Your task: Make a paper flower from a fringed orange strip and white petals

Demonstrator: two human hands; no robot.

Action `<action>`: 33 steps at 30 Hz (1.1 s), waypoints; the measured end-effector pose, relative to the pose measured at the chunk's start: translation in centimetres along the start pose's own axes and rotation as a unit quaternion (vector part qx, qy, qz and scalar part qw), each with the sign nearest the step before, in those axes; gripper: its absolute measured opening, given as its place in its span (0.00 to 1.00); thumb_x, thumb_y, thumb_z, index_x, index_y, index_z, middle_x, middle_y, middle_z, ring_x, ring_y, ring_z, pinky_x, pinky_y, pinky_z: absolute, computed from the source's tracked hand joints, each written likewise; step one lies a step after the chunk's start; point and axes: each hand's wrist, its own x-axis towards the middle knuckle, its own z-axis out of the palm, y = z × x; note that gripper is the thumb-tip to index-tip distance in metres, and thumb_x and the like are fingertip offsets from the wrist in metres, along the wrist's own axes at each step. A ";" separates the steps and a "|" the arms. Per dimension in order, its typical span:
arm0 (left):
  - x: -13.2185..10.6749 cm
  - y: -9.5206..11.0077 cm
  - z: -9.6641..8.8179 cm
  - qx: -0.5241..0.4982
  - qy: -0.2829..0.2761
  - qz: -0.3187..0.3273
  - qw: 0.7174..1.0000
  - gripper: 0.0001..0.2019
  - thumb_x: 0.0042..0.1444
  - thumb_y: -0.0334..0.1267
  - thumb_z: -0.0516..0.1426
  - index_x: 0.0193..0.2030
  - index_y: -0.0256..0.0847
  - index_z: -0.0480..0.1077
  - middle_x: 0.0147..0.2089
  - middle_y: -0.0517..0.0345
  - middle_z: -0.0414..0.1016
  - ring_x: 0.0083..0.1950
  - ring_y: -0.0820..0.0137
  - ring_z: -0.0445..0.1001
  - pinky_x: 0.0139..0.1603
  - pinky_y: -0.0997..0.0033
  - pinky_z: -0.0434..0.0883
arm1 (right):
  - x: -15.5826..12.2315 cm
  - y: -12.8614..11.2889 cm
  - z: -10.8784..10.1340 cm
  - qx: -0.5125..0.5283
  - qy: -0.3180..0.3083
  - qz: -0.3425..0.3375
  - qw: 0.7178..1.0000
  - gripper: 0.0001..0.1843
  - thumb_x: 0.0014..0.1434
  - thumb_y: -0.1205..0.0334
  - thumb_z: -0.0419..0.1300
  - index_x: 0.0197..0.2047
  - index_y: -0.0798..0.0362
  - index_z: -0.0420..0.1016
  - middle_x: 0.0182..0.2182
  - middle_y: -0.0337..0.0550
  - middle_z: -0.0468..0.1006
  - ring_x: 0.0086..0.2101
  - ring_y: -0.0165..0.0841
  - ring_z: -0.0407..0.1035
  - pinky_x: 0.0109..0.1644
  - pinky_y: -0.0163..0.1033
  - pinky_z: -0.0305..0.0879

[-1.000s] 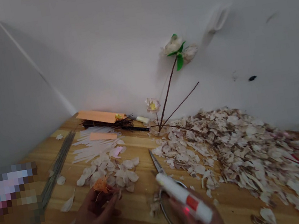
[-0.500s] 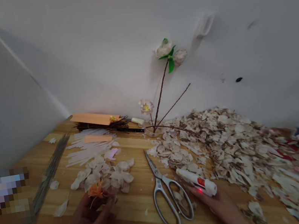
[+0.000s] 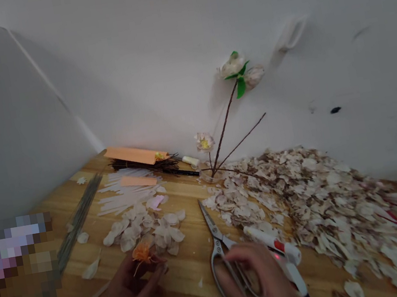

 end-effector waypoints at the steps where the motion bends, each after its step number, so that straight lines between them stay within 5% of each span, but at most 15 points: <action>1: 0.0 0.0 -0.2 0.006 -0.021 -0.014 1.000 0.12 0.43 0.42 0.63 0.32 0.41 0.69 0.30 0.57 0.75 0.24 0.72 0.71 0.20 0.76 0.70 | 0.6 -1.8 1.8 0.005 -0.005 -0.041 0.999 0.08 0.51 0.60 0.60 0.37 0.45 0.68 0.35 0.39 0.75 0.37 0.35 0.70 0.40 0.38 0.68; 2: 0.0 0.1 -0.4 0.009 -0.042 -0.024 0.999 0.11 0.44 0.42 0.63 0.34 0.41 0.69 0.31 0.57 0.75 0.24 0.72 0.72 0.22 0.76 0.70 | 1.3 -3.4 3.4 0.017 -0.025 -0.078 0.996 0.11 0.51 0.59 0.61 0.39 0.45 0.69 0.37 0.40 0.74 0.39 0.36 0.70 0.42 0.39 0.68; 5: 0.0 -0.1 -0.9 0.011 -0.078 -0.019 0.997 0.11 0.44 0.36 0.62 0.36 0.42 0.69 0.34 0.55 0.76 0.30 0.68 0.75 0.28 0.73 0.71 | 2.9 -6.5 6.7 0.061 -0.061 -0.052 0.995 0.16 0.47 0.63 0.63 0.42 0.49 0.68 0.38 0.42 0.72 0.40 0.37 0.68 0.43 0.41 0.66; 9: 0.1 -0.7 -1.1 0.015 -0.077 0.013 0.997 0.14 0.43 0.31 0.60 0.40 0.42 0.69 0.36 0.54 0.76 0.35 0.65 0.75 0.33 0.72 0.71 | 4.2 -7.8 8.3 0.135 -0.093 -0.002 0.986 0.15 0.43 0.73 0.63 0.35 0.50 0.70 0.35 0.40 0.73 0.39 0.37 0.66 0.43 0.42 0.63; 15: 0.1 -0.9 -0.8 0.017 -0.110 0.006 0.994 0.09 0.48 0.34 0.59 0.38 0.40 0.68 0.34 0.55 0.75 0.32 0.70 0.73 0.25 0.78 0.66 | 4.8 -7.0 8.5 0.338 -0.109 0.098 0.930 0.02 0.47 0.66 0.61 0.27 0.50 0.71 0.30 0.39 0.75 0.36 0.35 0.69 0.42 0.39 0.62; 18: 0.0 -0.5 -0.6 0.036 -0.106 0.008 0.994 0.11 0.50 0.37 0.59 0.41 0.40 0.67 0.33 0.55 0.75 0.33 0.70 0.73 0.24 0.79 0.65 | 4.9 -6.1 8.0 0.400 -0.137 0.162 0.892 0.05 0.48 0.59 0.63 0.27 0.50 0.73 0.28 0.38 0.76 0.33 0.34 0.70 0.40 0.37 0.63; 25: 0.1 -0.4 -0.6 0.035 -0.107 0.005 0.994 0.13 0.48 0.38 0.60 0.41 0.39 0.66 0.32 0.55 0.75 0.33 0.69 0.73 0.25 0.77 0.67 | 4.9 -5.5 7.0 0.428 -0.135 0.181 0.875 0.08 0.46 0.56 0.66 0.27 0.50 0.73 0.25 0.34 0.74 0.30 0.30 0.68 0.36 0.33 0.64; 33: 1.3 -0.8 -1.5 -0.048 -0.055 -0.051 0.996 0.18 0.40 0.41 0.65 0.37 0.39 0.66 0.29 0.57 0.75 0.33 0.68 0.74 0.28 0.74 0.71 | 3.9 -3.7 6.8 0.588 -0.123 0.287 0.746 0.14 0.45 0.61 0.69 0.32 0.50 0.69 0.26 0.32 0.75 0.28 0.27 0.70 0.31 0.32 0.68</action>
